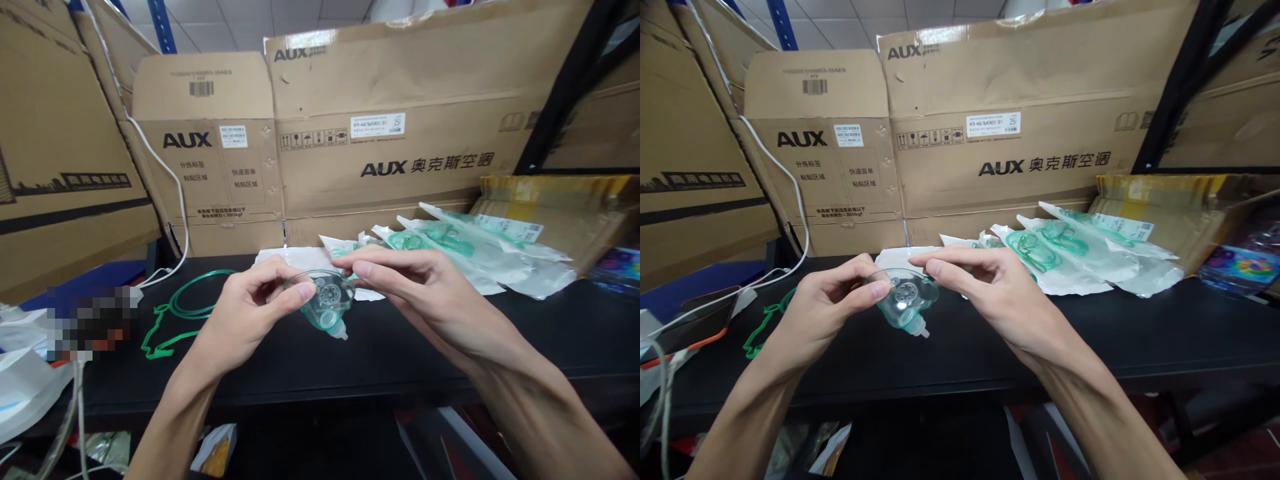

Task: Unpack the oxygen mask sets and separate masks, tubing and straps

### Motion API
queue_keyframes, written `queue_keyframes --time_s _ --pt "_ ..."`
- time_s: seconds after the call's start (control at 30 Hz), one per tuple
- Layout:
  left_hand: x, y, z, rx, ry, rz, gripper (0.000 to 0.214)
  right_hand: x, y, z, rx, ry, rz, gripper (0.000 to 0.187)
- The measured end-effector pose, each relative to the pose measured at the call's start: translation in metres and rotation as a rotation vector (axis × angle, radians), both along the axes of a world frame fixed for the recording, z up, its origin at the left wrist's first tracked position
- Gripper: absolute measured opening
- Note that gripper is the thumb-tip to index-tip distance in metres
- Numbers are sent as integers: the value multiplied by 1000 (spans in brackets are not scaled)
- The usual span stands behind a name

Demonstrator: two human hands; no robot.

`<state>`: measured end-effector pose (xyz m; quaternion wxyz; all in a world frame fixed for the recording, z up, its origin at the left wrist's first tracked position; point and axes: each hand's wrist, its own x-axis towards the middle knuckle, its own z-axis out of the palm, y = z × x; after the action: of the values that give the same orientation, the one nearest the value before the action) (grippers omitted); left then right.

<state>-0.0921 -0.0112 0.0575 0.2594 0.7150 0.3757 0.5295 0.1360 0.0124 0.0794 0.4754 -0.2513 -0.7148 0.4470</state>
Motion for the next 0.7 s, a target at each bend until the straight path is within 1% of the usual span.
queue_keyframes --time_s 0.1,0.23,0.33,0.5,0.63,0.7 --pt "-5 -1 1 -1 12 11 16 1 2 0 8 45 -43 10" --pt "-10 -1 0 20 34 30 15 0 1 -1 25 66 -50 3" --pt "-10 0 0 13 65 25 16 -3 0 -2 16 84 -51 2" --pt "-9 2 -1 0 146 6 18 -8 5 -6 -123 197 36 8" --pt "-10 5 -3 -37 183 11 21 -10 12 -11 -192 259 68 24" --pt "-11 7 -4 -44 186 12 22 -10 14 -13 -212 260 82 24"
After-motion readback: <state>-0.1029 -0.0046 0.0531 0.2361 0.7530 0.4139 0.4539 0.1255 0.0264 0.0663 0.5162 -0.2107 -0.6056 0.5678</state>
